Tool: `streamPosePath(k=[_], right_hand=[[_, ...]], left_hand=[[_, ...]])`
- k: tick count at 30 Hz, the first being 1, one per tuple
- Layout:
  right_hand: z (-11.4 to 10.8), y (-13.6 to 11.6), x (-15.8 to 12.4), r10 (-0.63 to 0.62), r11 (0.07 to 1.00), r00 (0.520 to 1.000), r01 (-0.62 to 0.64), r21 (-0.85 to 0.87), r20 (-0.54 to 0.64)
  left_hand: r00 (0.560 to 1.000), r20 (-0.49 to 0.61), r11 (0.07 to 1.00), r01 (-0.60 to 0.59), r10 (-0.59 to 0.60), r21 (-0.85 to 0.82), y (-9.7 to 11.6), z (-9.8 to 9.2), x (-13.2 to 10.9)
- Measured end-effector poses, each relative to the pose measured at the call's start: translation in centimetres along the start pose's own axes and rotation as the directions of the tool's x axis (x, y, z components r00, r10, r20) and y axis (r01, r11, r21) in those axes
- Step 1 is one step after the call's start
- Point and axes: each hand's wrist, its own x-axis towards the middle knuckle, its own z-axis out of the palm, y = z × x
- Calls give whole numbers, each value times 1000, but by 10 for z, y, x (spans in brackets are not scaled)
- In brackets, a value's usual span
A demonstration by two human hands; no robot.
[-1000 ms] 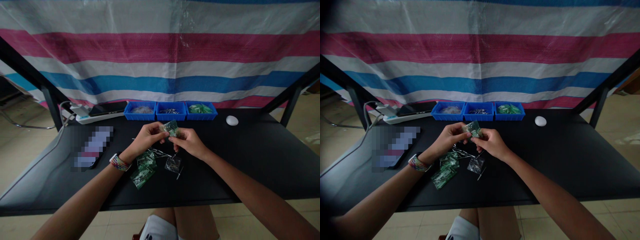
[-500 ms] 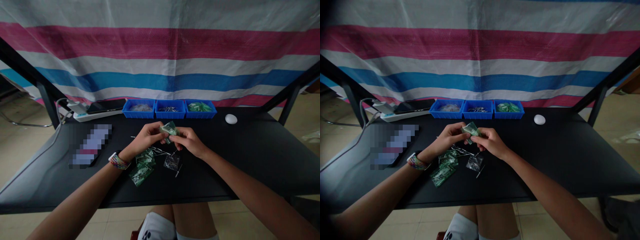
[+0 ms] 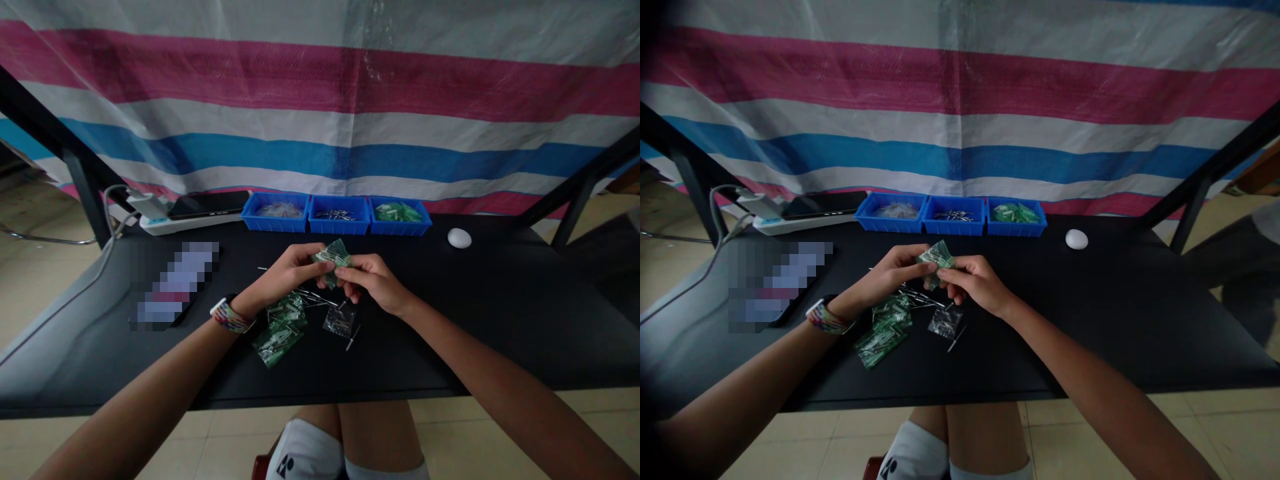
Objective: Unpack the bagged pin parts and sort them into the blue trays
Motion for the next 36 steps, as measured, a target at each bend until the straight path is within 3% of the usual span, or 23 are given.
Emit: streamPosePath(k=[10,20,26,31,36], right_hand=[[2,-4,-1,-109,993,991,112,38,-80],[4,3,3,-144,987,977,154,54,-154],[3,2,3,-105,986,978,126,107,-181],[4,2,3,-63,977,985,93,191,-162],[1,5,4,-54,982,983,84,170,-173]], left_hand=[[998,-58,995,13,-7,99,12,-8,-3],[998,-6,994,65,-65,90,4,-4,-1],[997,-67,995,32,-25,97,2,-5,-1],[998,-57,994,15,-8,111,4,-3,0],[998,-67,992,12,-4,123,3,-1,1]])
